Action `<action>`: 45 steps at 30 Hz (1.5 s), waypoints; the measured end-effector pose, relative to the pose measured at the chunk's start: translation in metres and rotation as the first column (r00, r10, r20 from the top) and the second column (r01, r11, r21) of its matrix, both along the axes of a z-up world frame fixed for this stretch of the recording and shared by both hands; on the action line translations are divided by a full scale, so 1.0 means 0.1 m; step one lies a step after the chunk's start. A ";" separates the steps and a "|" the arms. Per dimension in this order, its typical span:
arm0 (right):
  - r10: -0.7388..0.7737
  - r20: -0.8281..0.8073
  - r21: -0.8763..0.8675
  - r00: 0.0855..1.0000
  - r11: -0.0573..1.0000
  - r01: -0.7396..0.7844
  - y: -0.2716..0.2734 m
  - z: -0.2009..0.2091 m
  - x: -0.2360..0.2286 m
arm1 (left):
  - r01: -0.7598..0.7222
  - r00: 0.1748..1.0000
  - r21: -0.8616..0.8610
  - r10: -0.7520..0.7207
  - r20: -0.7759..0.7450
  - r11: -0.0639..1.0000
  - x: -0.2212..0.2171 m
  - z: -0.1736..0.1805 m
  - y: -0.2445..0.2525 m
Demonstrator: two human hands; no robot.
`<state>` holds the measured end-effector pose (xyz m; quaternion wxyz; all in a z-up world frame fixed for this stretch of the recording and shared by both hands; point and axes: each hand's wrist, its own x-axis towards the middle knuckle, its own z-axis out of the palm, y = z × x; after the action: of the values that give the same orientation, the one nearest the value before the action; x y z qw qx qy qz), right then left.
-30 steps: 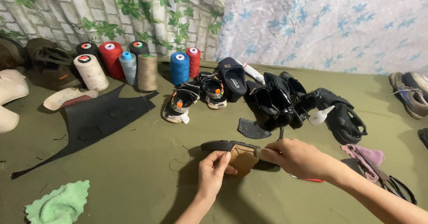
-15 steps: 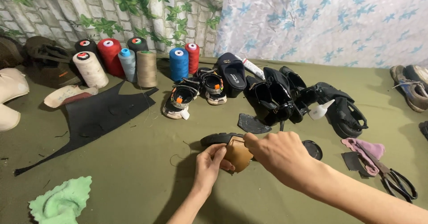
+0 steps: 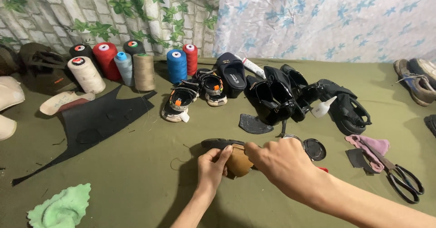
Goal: The person uses a stitching awl to puncture holes and pull thread through the upper of a black shoe, performing hand-sewing repairs. They repeatedly rotate the shoe to access different sections of the seam while pulling the thread tight.
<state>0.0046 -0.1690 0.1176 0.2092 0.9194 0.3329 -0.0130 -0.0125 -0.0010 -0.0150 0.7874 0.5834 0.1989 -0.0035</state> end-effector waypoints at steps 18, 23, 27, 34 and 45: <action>-0.306 -0.213 0.208 0.928 0.914 0.349 -0.08 0.40 0.26 | -0.200 0.953 0.352 0.098 0.286 0.914 0.19 -0.29 -0.21; 0.266 0.305 0.086 0.915 0.949 -0.304 -0.17 1.00 -0.04 | -0.201 0.961 0.268 0.136 0.241 0.942 0.14 -0.06 -0.18; 0.188 0.316 0.034 0.930 0.977 -0.209 -0.33 0.89 -0.04 | -0.187 0.967 0.191 0.145 0.211 0.964 0.18 0.00 -0.24; -0.133 -0.173 0.835 0.976 0.505 0.217 -0.76 0.36 -0.11 | -0.206 0.978 -0.176 0.198 -0.060 0.963 0.33 0.01 -0.07; -0.152 -0.511 0.848 0.846 -0.247 0.468 -0.76 -1.12 -0.38 | -0.427 0.904 -0.526 0.327 -0.276 0.736 0.29 0.50 0.61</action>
<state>-0.0335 -0.2452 0.0059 -0.5987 0.7959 -0.0030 0.0896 0.0165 0.0595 0.0352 0.8908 0.2634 0.3672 0.0485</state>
